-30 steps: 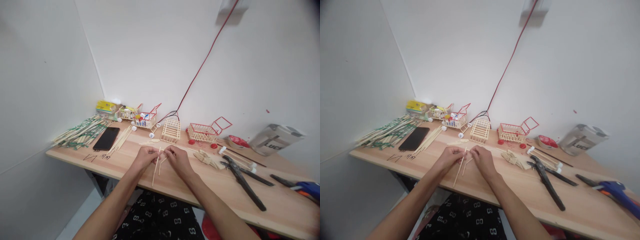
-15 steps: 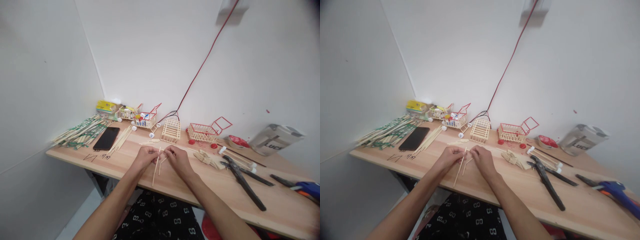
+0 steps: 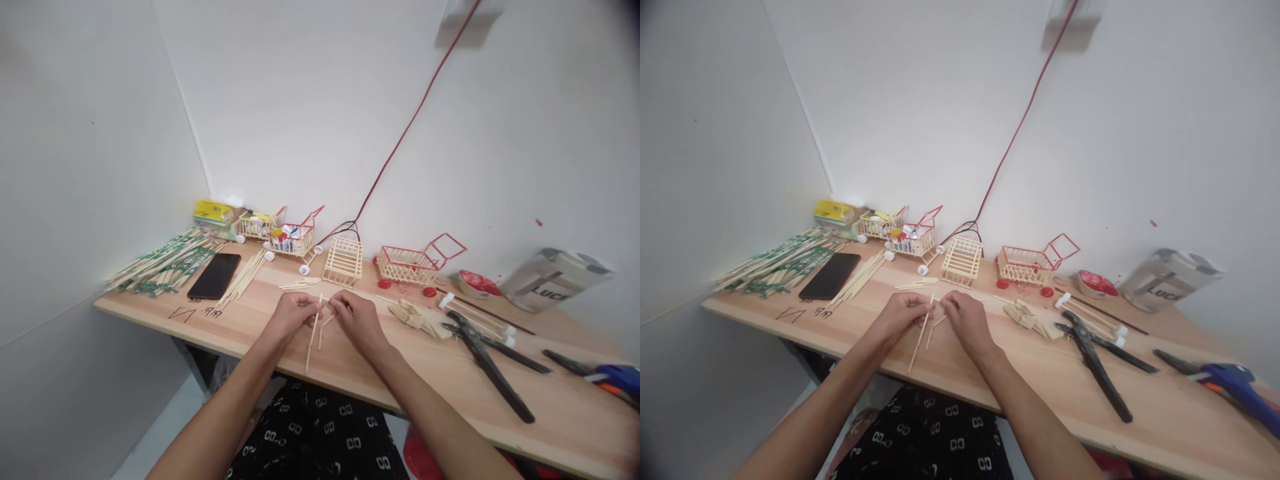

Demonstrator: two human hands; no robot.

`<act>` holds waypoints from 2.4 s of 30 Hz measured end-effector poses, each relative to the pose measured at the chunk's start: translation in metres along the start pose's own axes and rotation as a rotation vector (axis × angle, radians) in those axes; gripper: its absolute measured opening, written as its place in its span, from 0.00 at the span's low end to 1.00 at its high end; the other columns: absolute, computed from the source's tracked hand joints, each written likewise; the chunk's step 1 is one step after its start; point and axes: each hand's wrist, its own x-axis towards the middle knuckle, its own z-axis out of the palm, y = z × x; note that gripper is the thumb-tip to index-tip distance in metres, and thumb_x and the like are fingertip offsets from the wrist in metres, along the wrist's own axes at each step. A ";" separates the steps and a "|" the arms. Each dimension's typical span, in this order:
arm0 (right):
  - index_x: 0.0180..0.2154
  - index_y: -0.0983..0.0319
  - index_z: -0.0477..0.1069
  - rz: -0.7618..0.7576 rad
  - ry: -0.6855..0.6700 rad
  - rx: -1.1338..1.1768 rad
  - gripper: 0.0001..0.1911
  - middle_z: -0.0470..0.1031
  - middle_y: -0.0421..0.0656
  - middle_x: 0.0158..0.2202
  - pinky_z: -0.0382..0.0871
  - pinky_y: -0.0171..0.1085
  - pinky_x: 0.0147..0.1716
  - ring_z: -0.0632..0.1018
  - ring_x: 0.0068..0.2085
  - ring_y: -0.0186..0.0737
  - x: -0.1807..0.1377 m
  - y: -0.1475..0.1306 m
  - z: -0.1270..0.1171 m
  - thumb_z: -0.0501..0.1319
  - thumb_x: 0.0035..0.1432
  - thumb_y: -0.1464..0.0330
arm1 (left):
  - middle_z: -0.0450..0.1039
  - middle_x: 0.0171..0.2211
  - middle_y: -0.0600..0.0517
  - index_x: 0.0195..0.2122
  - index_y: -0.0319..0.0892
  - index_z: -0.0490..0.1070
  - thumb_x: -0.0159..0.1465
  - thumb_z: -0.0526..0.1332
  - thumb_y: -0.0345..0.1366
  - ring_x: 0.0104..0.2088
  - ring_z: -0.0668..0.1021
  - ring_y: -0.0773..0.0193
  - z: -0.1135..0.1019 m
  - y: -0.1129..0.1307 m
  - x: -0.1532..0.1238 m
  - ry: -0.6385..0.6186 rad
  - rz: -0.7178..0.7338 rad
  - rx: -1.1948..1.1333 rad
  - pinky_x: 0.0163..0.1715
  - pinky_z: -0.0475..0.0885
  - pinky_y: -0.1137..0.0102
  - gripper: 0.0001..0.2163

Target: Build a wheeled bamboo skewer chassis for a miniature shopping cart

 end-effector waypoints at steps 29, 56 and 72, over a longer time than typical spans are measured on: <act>0.28 0.61 0.68 0.045 -0.011 0.044 0.09 0.71 0.38 0.25 0.58 0.32 0.30 0.70 0.29 0.35 -0.001 0.003 0.003 0.56 0.61 0.67 | 0.74 0.22 0.49 0.25 0.34 0.76 0.51 0.67 0.38 0.20 0.68 0.72 -0.002 -0.006 0.004 -0.010 -0.010 -0.040 0.22 0.63 0.76 0.10; 0.28 0.61 0.69 0.027 0.003 0.030 0.09 0.72 0.38 0.25 0.59 0.32 0.30 0.71 0.28 0.35 0.000 0.002 0.001 0.56 0.60 0.68 | 0.75 0.22 0.49 0.26 0.34 0.76 0.50 0.67 0.38 0.20 0.69 0.71 -0.001 -0.005 0.005 0.000 -0.023 -0.019 0.22 0.64 0.76 0.09; 0.28 0.60 0.70 0.007 -0.001 0.010 0.09 0.73 0.39 0.25 0.60 0.33 0.30 0.70 0.28 0.36 0.000 0.003 0.001 0.54 0.60 0.67 | 0.75 0.23 0.48 0.27 0.34 0.76 0.50 0.68 0.39 0.20 0.70 0.71 -0.002 -0.005 0.004 -0.012 -0.018 -0.018 0.23 0.65 0.75 0.11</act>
